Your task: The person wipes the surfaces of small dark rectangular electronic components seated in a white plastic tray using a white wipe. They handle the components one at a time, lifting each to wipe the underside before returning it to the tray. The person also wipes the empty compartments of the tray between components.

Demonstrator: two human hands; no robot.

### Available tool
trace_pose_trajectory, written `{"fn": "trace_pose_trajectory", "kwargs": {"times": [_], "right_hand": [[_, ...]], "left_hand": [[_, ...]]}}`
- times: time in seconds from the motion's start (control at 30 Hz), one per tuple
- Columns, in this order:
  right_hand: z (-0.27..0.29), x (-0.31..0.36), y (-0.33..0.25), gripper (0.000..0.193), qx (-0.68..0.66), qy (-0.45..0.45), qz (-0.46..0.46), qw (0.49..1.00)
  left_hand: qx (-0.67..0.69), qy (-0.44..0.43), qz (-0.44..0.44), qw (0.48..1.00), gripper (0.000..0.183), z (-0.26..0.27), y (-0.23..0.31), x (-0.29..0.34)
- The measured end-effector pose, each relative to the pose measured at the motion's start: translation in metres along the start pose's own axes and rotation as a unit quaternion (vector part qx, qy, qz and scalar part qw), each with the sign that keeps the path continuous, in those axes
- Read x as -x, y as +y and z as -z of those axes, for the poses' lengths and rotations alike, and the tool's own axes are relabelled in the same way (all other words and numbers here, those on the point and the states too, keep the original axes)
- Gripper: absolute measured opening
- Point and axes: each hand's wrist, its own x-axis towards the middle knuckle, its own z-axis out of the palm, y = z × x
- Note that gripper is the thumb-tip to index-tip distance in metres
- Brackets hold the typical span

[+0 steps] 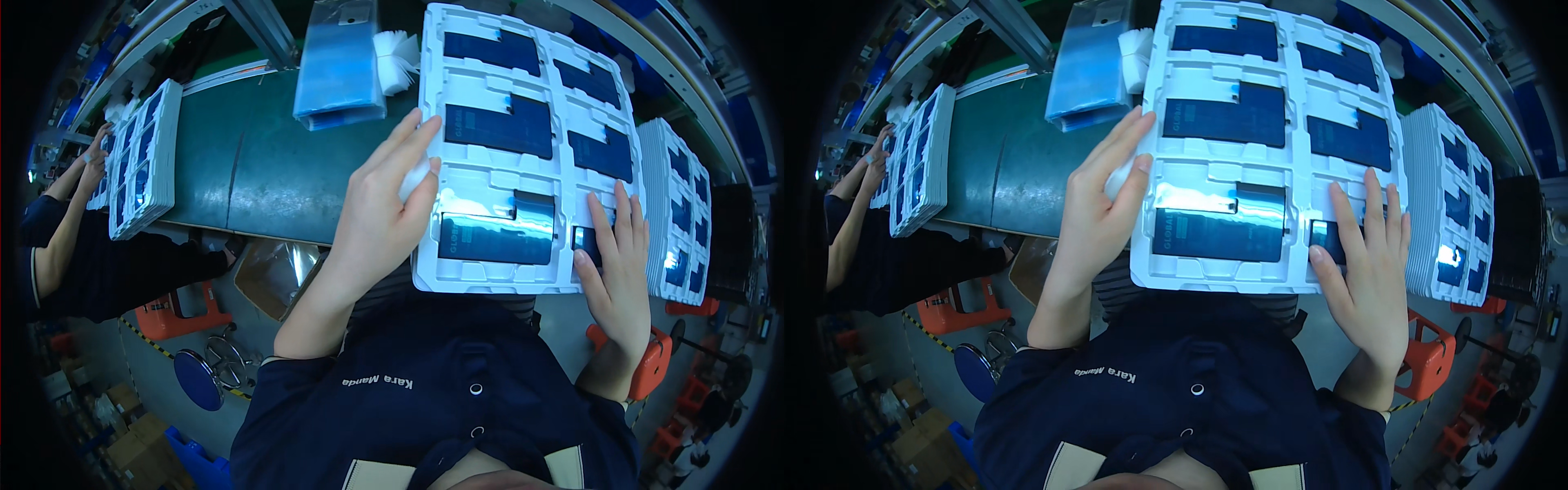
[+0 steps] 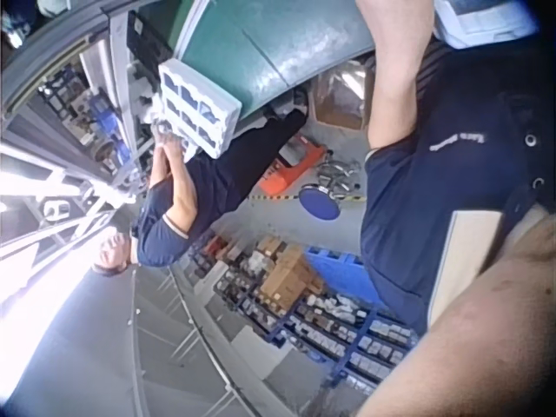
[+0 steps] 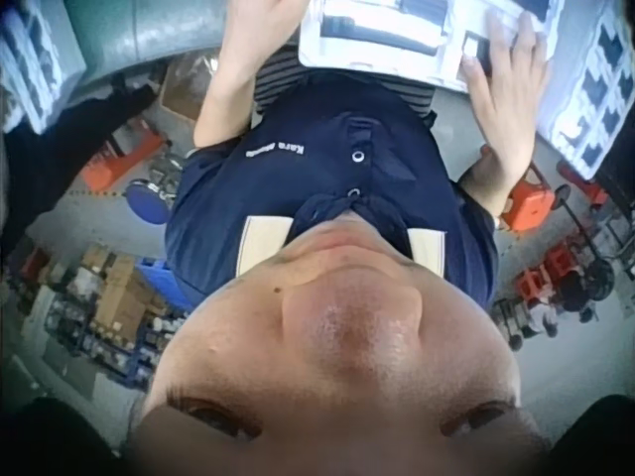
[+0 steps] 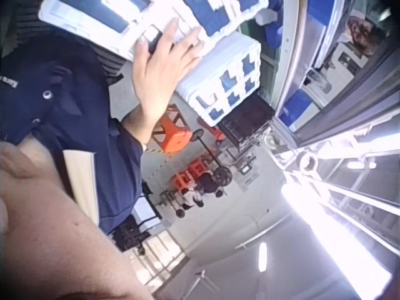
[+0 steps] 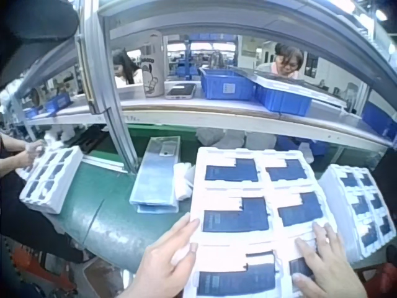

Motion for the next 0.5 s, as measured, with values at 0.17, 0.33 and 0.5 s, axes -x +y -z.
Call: {"fn": "trace_pose_trajectory", "kwargs": {"times": [0.17, 0.33, 0.5], "right_hand": [[0.004, 0.003, -0.011, 0.059, -0.127, 0.091, 0.018, 0.987], [-0.007, -0.017, -0.078, 0.069, -0.737, 0.028, 0.11, 0.667], [-0.017, -0.039, -0.093, 0.04, -0.828, 0.003, 0.039, 0.56]], "left_hand": [[0.016, 0.095, -0.073, 0.993, 0.043, 0.023, 0.027, 0.008], [0.472, 0.06, -0.014, 0.879, 0.053, 0.014, 0.052, 0.026], [0.46, 0.051, 0.028, 0.886, 0.031, -0.003, 0.056, 0.032]]}}
